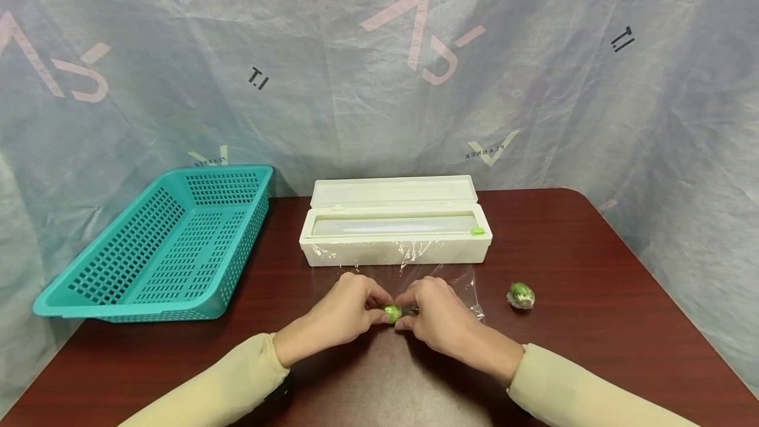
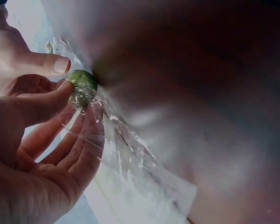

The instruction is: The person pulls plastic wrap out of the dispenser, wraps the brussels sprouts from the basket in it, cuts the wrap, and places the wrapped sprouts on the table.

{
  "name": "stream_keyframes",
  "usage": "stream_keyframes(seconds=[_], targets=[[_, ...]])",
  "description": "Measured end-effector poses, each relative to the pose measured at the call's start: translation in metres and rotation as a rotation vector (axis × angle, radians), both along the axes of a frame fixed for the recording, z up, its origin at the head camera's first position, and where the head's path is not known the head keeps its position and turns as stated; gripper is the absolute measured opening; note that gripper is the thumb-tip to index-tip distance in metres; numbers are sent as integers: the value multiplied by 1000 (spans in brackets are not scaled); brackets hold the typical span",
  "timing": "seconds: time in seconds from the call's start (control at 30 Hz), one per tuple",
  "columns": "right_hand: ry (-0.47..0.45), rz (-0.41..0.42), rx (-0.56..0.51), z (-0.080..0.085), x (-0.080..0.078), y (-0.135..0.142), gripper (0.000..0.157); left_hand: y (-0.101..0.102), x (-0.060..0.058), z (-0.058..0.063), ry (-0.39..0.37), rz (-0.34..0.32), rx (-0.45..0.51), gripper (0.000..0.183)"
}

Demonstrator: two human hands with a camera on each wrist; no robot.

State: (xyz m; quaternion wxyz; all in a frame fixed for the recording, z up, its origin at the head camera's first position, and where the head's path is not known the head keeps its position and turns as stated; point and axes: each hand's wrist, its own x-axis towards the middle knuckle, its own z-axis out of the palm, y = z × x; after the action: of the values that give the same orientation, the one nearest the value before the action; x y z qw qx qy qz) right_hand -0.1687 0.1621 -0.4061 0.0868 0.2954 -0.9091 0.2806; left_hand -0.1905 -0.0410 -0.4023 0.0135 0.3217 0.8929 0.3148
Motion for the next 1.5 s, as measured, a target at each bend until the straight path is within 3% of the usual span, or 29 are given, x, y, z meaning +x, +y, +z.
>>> stream_keyframes(seconds=[0.37,0.53,0.7,0.97,1.1,1.33,1.5], targets=[[-39,35,-37,-3,-9,1,18,-3,-8,-1,-26,-24,19,12],[-73,57,-16,0,-13,3,14,-4,-1,5,39,4,-13,20],[-91,71,2,3,-17,5,16,-2,6,6,127,-14,-71,27],[-132,95,4,4,-21,5,14,3,-2,-2,123,-19,-68,26],[-111,84,10,3,-21,4,13,5,-7,-4,106,-11,-49,20],[50,11,57,2,-17,3,21,6,-12,-1,62,20,-60,10],[66,-28,60,0,-16,0,26,5,-16,2,35,34,-83,7]])
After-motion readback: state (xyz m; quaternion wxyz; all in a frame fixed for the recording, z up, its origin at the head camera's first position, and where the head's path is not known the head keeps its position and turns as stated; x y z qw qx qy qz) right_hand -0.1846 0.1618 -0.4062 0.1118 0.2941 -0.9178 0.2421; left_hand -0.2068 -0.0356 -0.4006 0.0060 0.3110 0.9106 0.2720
